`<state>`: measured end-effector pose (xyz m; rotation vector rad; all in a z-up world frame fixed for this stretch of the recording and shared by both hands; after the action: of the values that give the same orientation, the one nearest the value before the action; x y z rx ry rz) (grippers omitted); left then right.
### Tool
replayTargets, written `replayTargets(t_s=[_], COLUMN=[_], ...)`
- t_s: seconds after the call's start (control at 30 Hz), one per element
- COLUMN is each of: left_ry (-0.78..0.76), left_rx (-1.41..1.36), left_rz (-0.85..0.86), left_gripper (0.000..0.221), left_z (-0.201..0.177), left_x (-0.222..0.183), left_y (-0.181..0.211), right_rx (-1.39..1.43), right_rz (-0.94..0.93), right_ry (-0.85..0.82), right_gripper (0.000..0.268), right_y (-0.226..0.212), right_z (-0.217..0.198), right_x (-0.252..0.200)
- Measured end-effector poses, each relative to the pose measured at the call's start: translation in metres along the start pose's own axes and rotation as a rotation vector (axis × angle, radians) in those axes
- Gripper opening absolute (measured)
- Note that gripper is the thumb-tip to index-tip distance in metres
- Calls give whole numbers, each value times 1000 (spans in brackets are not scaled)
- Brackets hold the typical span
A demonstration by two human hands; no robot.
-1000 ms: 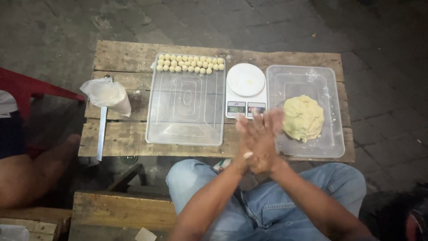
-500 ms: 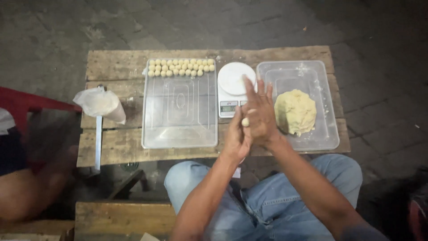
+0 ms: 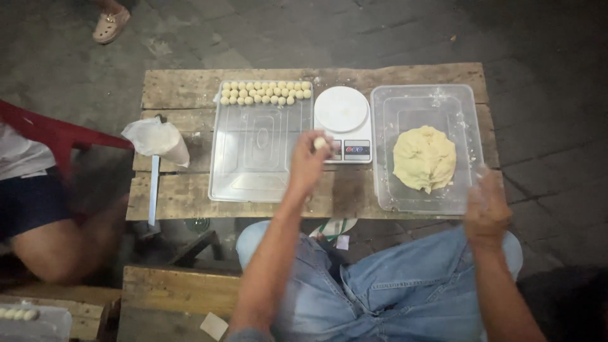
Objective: Portioning dough by weight using a digital scale and rolling each portion into a small ball.
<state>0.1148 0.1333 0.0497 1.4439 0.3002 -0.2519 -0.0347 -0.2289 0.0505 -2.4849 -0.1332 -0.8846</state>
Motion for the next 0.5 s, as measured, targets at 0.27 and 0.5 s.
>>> replayTargets(t_s=[0.27,0.5], left_ry=[295,250], left_rx=[646,983], left_rz=[576,782], left_gripper=[23,49], left_z=[-66,-52], left_x=[123,178], left_y=[19,-7], right_rx=[385,326], right_rz=[464,505], right_ry=[214,165], right_gripper=[37,33], right_y=[101,99], right_z=[34,34], right_x=[-34,-32])
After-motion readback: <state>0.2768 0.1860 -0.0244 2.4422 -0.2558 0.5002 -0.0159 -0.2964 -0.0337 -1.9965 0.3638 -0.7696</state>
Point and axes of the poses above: each hand's wrist, its own x-axis towards the middle knuckle, its own z-axis out of the palm, y = z × x, the point moved 7 cm from there along x, towards the middle knuckle, and after that the axes turned 1 degree about y, right-handed, at the moved point
